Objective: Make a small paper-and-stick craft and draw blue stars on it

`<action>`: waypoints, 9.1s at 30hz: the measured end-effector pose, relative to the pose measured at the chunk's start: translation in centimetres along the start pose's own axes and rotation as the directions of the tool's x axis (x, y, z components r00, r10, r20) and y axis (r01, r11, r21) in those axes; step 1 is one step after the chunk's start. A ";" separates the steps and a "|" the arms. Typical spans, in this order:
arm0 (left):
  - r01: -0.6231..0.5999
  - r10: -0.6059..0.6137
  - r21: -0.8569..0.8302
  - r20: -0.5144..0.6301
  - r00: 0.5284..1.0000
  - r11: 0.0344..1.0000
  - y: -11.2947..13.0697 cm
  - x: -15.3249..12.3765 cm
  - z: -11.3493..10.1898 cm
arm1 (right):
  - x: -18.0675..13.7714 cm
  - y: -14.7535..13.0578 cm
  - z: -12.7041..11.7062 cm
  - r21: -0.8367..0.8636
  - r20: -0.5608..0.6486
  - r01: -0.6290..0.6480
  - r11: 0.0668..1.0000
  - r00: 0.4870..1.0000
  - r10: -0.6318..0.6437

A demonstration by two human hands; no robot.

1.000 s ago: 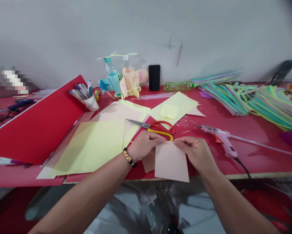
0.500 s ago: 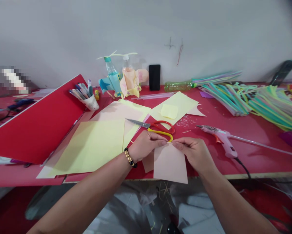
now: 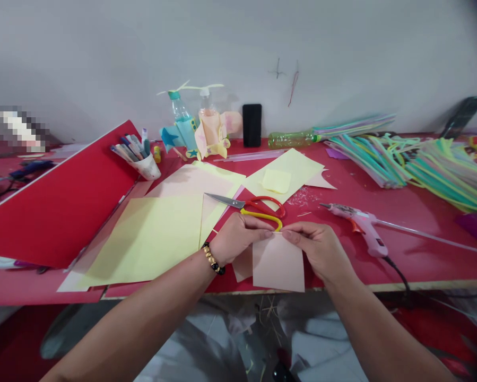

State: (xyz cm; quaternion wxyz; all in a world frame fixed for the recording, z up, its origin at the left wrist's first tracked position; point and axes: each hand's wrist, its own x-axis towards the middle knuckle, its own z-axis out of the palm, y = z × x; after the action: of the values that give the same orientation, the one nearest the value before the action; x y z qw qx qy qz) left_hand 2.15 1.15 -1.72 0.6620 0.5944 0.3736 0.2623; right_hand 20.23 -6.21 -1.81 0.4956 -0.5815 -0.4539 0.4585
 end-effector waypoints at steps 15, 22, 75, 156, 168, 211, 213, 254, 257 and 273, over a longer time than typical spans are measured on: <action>0.033 -0.035 -0.051 -0.028 0.999 0.998 0.0 0.0 0.2 | 0.1 0.2 0.1 0.035 -0.007 -0.019 0.999 1.000 0.020; -0.001 0.002 0.017 -0.032 0.999 1.000 -0.1 0.0 0.2 | 0.2 0.3 0.2 0.006 0.024 0.005 1.000 1.000 -0.005; -0.008 -0.004 0.137 0.091 0.996 0.990 0.5 -0.3 -0.7 | -0.1 -0.1 -0.5 -0.122 0.007 0.062 0.991 0.998 -0.061; -0.153 0.091 0.422 0.163 0.982 0.894 0.5 -0.2 -0.7 | 0.1 0.5 -0.6 -0.022 0.135 0.018 1.000 0.991 -0.014; -0.265 0.244 0.719 0.136 0.960 0.643 0.2 -0.2 -0.3 | -0.1 0.3 0.2 -0.714 0.220 0.333 0.615 0.942 -0.254; -0.411 0.312 0.904 0.426 0.849 -0.117 0.4 -2.3 1.7 | 0.0 1.0 -2.3 -0.662 0.632 0.719 0.212 0.687 -0.357; -0.407 0.301 0.905 0.425 0.854 -0.122 0.4 -2.5 1.8 | 0.1 1.1 -2.5 -0.654 0.654 0.735 0.182 0.669 -0.352; -0.288 0.182 0.944 0.258 0.949 0.162 1.0 -1.5 1.3 | -0.3 0.0 -1.3 -0.728 0.414 0.511 0.456 0.859 -0.303; -0.325 0.221 0.934 0.290 0.931 0.147 0.6 -1.9 1.2 | -0.1 -0.2 -1.3 -0.749 0.366 0.448 0.489 0.894 -0.258; -0.365 0.233 0.911 0.319 0.919 0.193 0.6 -1.6 0.8 | -0.5 -0.8 -1.0 -0.806 0.352 0.370 0.463 0.927 -0.128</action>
State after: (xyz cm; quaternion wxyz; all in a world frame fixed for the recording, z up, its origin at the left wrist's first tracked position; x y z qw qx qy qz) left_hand 1.87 -0.50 -0.80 0.1200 0.9451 0.2951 0.0721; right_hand 21.04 -6.80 -0.90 0.1425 -0.6162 -0.7578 0.1605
